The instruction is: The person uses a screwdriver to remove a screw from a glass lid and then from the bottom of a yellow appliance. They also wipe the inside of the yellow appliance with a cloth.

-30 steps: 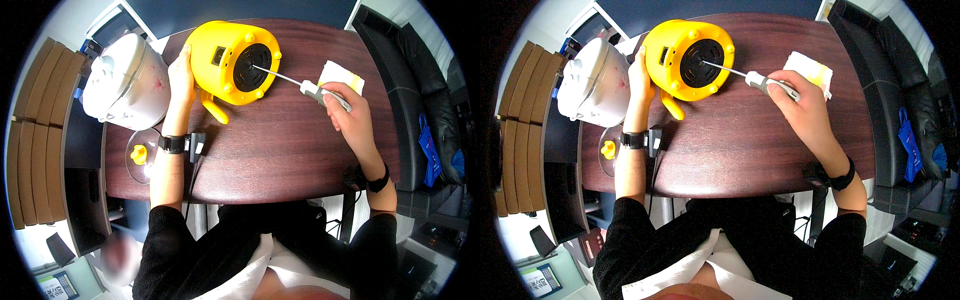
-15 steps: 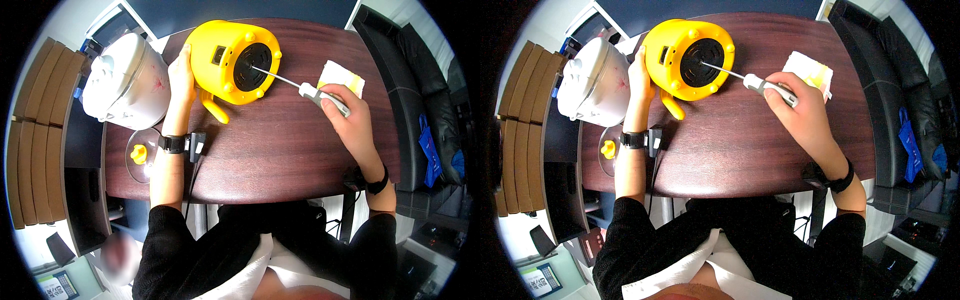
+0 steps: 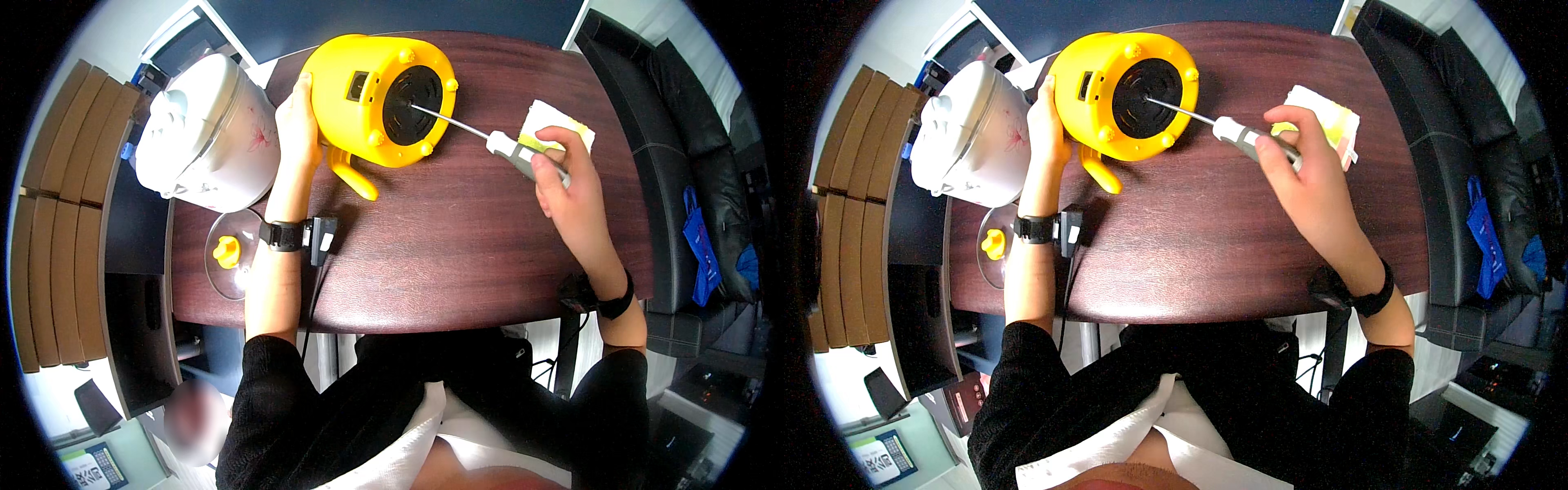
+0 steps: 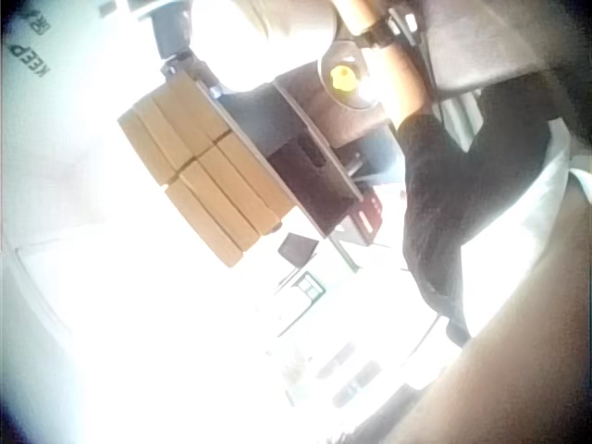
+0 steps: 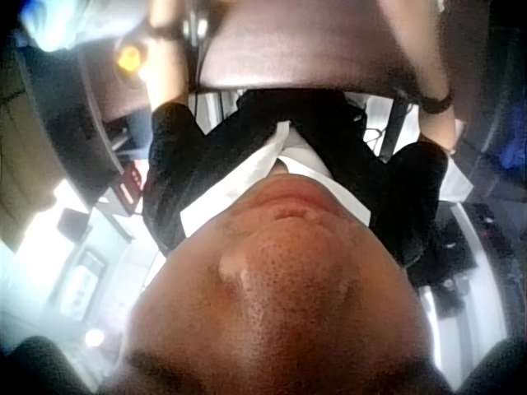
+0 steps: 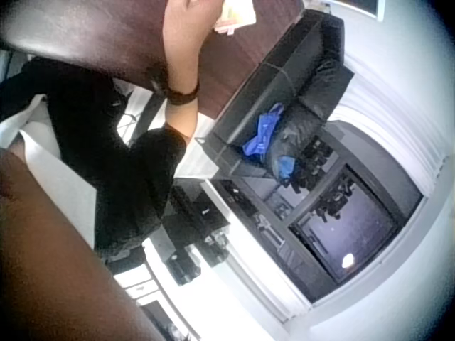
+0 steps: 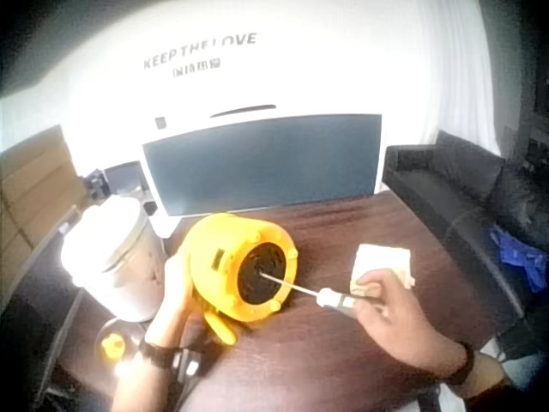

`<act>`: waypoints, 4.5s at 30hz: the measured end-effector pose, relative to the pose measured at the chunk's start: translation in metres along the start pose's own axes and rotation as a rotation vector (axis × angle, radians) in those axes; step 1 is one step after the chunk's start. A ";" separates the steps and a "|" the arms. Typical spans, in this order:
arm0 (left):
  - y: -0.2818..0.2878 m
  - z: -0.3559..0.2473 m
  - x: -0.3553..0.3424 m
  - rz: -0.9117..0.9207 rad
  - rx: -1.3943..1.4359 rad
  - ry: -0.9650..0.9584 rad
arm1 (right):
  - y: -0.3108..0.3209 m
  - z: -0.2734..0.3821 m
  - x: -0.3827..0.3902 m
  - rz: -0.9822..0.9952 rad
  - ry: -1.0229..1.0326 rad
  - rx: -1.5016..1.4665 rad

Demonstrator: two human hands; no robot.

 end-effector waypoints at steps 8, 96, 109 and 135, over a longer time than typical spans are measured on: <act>0.005 0.002 -0.001 -0.004 0.054 0.016 | 0.005 0.016 -0.002 -0.034 0.413 0.384; 0.006 0.003 -0.003 -0.022 0.096 0.056 | 0.010 0.006 -0.016 -0.026 0.134 0.146; 0.007 0.000 -0.001 -0.042 0.005 0.066 | 0.011 0.004 -0.016 -0.011 0.170 0.117; 0.004 -0.001 0.000 -0.027 0.033 -0.006 | 0.011 0.005 -0.016 -0.077 0.145 0.151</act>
Point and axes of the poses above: each hand's wrist, its own x-axis away from the middle knuckle, its own y-axis out of the back of the hand, z = x × y, the point moved 3 cm from there along -x, towards the middle knuckle, and after that the axes turned 8 degrees about z, right-handed, at the moved point
